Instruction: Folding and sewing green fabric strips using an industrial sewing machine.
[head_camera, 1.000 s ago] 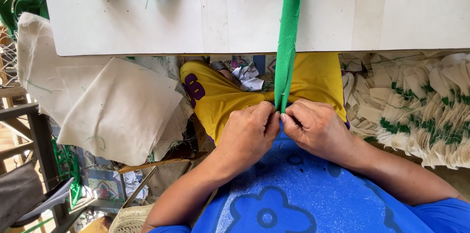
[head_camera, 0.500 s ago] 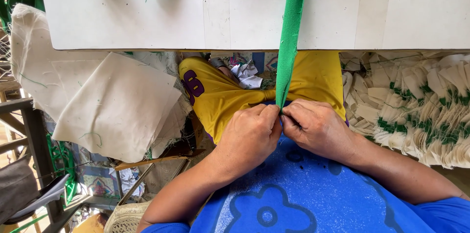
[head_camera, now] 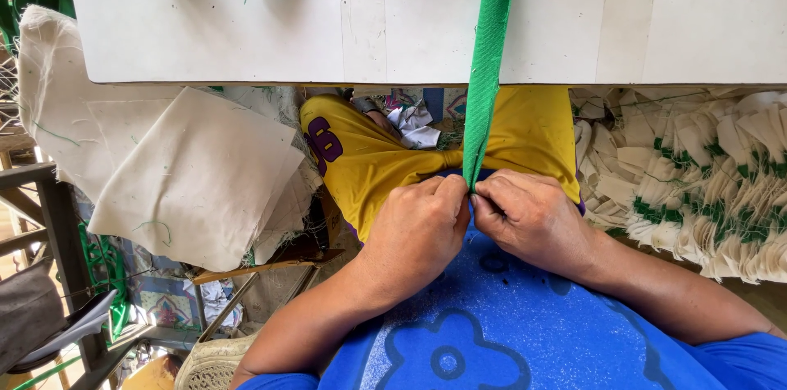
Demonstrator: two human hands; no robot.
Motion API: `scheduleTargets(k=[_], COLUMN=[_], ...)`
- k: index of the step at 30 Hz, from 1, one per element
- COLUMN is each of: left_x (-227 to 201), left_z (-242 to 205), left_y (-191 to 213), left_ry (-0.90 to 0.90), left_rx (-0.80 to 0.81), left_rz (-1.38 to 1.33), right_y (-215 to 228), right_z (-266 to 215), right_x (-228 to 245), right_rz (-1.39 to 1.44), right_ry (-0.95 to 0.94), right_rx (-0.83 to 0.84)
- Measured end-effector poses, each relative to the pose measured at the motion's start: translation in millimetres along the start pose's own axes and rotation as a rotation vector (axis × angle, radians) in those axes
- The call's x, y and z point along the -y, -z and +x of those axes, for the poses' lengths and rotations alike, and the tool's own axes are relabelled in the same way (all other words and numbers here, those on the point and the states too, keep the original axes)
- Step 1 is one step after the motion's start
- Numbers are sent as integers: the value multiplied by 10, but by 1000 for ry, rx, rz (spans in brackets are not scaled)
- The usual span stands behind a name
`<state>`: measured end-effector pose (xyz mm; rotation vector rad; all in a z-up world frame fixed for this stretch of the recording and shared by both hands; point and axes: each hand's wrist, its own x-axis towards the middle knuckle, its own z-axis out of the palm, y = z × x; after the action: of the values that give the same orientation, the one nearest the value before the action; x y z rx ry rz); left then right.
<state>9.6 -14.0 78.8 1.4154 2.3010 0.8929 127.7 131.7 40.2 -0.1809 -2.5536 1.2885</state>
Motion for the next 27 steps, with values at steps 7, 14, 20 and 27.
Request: scheduleTargets(k=[7,14,20,27], left_x=[37,-33,129,138], left_z=[-30,19,45,-100], left_y=[-97,108,53,-33], left_ry=[-40,-75,-59,-183], left_rx=[3,-1,42,-92], left_rz=[69,111,113,487], right_y=[-21,77,68,160], right_z=[-11,163,165,337], right_x=[24,257,-88,-32], right_rz=[-61,-162,-161,-109], right_ry=[24,120,180,287], right_rx=[-8,154,348,258])
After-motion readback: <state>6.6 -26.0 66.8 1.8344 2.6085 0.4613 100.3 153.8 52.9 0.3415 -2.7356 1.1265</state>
